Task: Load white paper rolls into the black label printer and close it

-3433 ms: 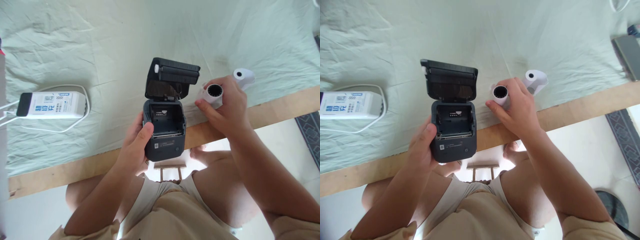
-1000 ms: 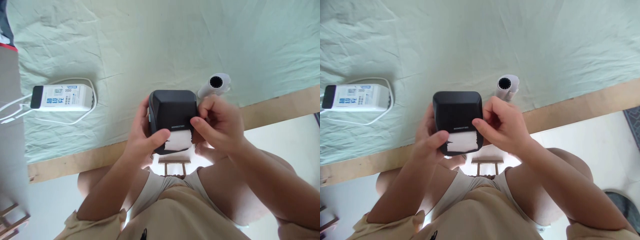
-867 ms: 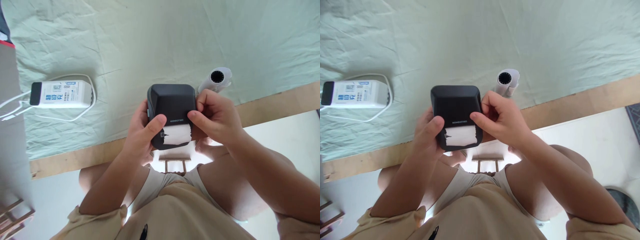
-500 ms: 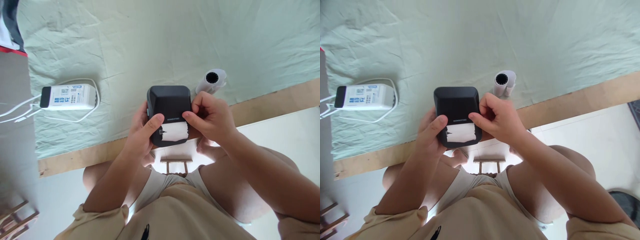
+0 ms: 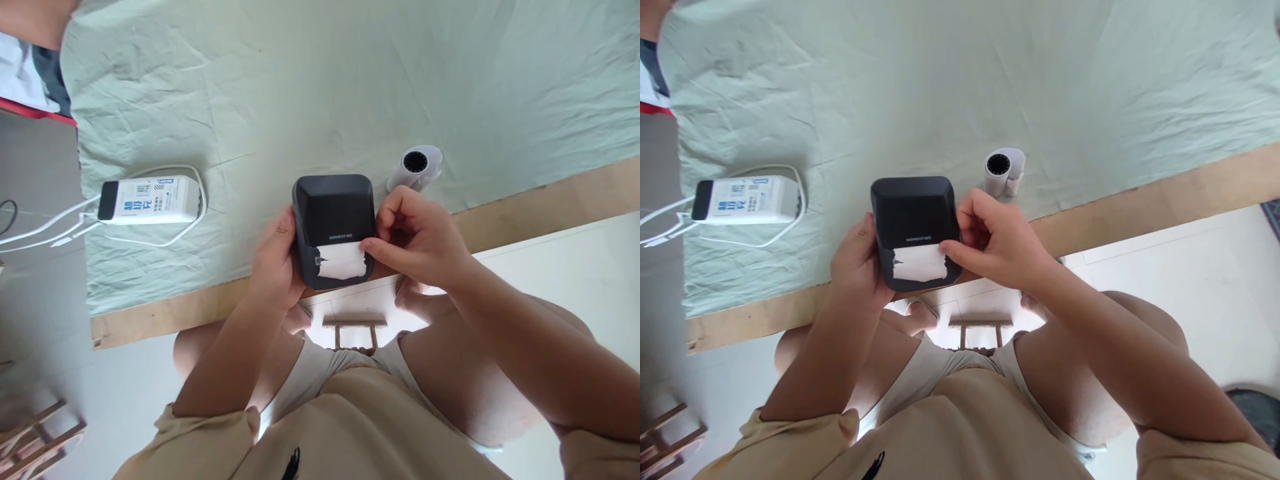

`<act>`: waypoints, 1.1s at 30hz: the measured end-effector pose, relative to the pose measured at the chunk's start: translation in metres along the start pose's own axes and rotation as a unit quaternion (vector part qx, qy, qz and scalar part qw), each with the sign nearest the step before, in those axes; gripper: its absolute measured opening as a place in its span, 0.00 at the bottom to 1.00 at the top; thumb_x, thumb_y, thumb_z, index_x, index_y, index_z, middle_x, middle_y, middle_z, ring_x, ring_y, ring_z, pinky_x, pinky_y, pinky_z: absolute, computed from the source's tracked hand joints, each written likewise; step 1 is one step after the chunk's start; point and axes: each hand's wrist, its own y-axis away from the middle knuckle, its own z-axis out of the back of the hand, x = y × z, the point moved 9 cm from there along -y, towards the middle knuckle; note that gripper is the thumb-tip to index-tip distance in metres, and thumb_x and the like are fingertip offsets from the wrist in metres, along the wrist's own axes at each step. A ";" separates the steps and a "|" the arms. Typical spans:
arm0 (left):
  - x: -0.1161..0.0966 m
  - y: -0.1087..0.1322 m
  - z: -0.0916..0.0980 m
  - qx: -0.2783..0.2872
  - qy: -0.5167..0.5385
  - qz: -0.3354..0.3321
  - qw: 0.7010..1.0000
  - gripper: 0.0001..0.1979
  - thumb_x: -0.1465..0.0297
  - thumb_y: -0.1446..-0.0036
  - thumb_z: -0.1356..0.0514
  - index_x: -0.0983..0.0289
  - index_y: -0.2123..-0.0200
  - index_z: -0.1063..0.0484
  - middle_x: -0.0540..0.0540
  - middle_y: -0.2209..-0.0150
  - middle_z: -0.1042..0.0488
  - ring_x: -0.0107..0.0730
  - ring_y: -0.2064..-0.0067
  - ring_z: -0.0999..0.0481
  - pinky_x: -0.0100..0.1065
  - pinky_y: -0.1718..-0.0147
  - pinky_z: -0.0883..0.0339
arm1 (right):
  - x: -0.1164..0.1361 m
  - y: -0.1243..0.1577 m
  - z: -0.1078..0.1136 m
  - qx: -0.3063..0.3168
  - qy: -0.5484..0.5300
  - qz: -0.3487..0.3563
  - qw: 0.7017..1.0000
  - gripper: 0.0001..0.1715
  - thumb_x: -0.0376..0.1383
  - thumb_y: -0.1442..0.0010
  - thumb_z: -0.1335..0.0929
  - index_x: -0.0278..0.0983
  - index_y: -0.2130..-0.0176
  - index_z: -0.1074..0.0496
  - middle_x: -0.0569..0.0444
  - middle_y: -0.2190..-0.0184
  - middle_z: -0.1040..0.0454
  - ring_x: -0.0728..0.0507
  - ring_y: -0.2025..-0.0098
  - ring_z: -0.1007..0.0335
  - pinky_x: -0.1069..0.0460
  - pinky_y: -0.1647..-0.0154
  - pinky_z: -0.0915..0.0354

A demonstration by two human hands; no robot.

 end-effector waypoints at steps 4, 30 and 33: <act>0.003 0.000 0.001 -0.003 -0.005 0.014 1.000 0.13 0.66 0.30 0.38 0.63 0.66 0.18 0.52 0.66 0.16 0.31 0.68 0.17 0.28 0.71 0.23 | 0.016 0.003 0.008 -0.023 0.119 0.052 0.991 0.23 0.35 0.42 0.24 0.41 0.71 0.42 0.66 0.81 0.40 0.55 0.82 0.48 0.55 0.82 0.51; 0.007 0.015 0.008 0.028 -0.071 0.042 0.996 0.19 0.48 0.38 0.31 0.57 0.56 0.20 0.49 0.68 0.19 0.31 0.73 0.21 0.29 0.78 0.29 | 0.047 -0.019 0.086 -0.158 0.016 0.096 0.983 0.13 0.36 0.38 0.25 0.46 0.52 0.21 0.57 0.63 0.18 0.53 0.77 0.35 0.51 0.79 0.48; 0.005 0.013 0.007 0.032 -0.049 0.025 0.998 0.17 0.51 0.38 0.30 0.58 0.58 0.20 0.49 0.68 0.19 0.29 0.72 0.20 0.27 0.77 0.27 | -0.022 -0.016 0.144 -0.336 -0.042 -0.054 0.939 0.05 0.39 0.34 0.28 0.40 0.62 0.23 0.58 0.69 0.23 0.53 0.74 0.33 0.50 0.77 0.52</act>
